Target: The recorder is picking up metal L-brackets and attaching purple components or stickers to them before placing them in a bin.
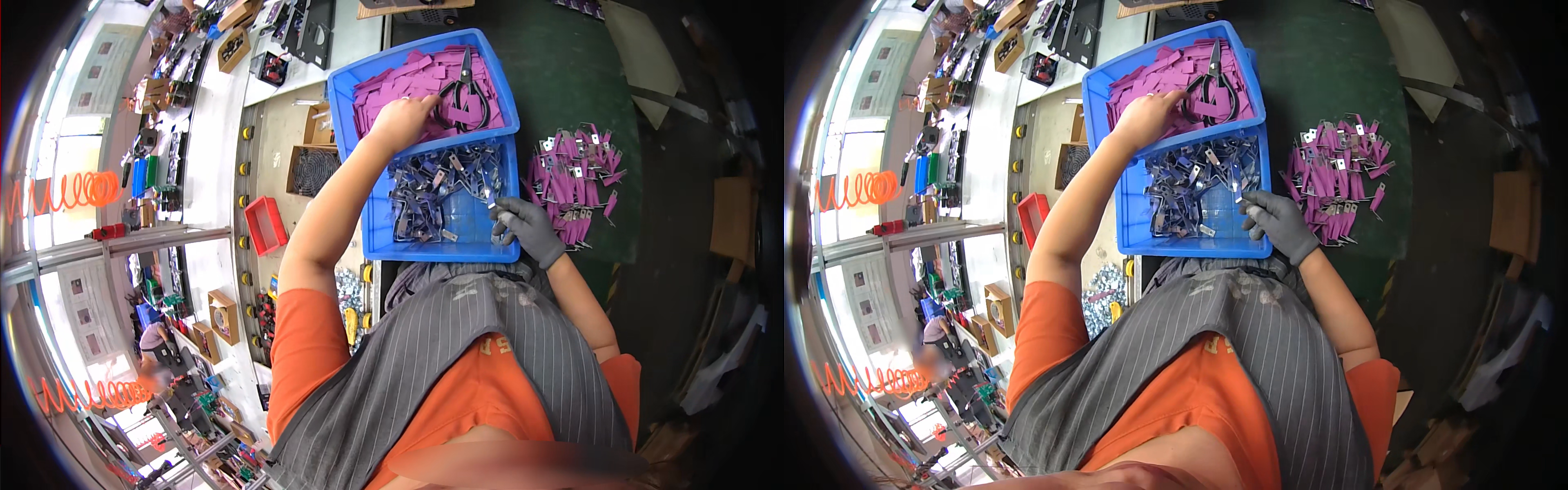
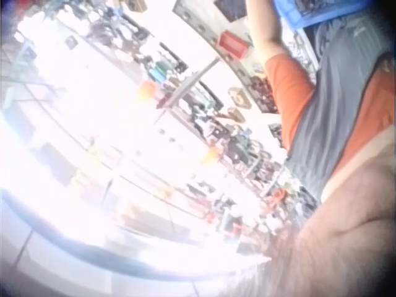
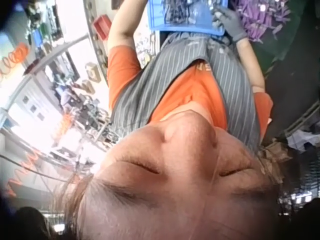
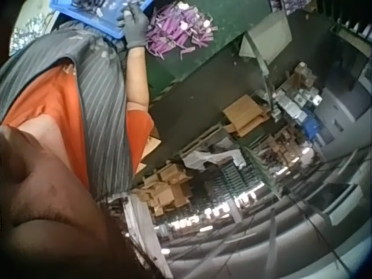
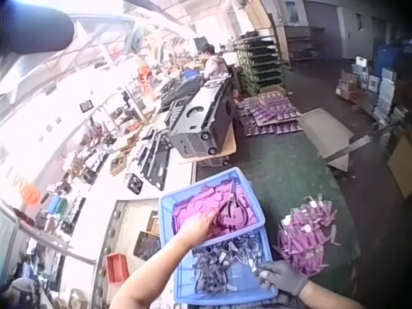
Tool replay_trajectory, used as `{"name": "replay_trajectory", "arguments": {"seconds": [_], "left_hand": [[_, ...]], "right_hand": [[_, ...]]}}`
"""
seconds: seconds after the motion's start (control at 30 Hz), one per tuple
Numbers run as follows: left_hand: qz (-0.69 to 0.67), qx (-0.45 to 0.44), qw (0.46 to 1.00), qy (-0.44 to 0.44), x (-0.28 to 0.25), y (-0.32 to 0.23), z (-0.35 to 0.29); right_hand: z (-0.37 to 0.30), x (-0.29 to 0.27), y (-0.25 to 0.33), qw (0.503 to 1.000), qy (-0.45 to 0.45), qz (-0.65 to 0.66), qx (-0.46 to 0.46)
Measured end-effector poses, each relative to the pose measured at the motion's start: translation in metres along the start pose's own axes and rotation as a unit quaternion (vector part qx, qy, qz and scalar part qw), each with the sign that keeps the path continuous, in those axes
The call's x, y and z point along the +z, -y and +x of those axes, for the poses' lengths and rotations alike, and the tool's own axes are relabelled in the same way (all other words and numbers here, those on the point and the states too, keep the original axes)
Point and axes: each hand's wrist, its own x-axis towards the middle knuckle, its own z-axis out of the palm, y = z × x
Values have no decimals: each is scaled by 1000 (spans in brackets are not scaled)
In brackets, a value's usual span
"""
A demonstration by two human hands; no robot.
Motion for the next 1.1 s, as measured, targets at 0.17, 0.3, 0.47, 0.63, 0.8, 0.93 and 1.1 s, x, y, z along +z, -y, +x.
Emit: {"name": "replay_trajectory", "arguments": {"seconds": [0.17, 0.3, 0.47, 0.63, 0.8, 0.93, 1.1], "left_hand": [[20, -30, 992, -118, -16, -2, -22], [-402, -185, 894, -65, -30, -20, -50], [-638, -170, 748, -63, -27, -78, -83], [-576, -169, 793, -108, 0, -107, -102], [-435, -138, 881, -122, -2, -120, -104], [-371, -117, 916, -101, -4, -126, -107], [-327, -43, 941, -80, -9, -132, -106]], "right_hand": [[-4, 2, -3, 1000, -7, 11, -14], [-5, -1, -2, 1000, -3, 15, -19], [-27, -5, 41, 995, -32, -46, -77], [-53, -3, 100, 970, -12, -169, -173], [-62, 7, 121, 889, 52, -338, -306], [-66, 15, 127, 867, 57, -398, -294], [-67, 11, 131, 876, 92, -390, -268]]}}
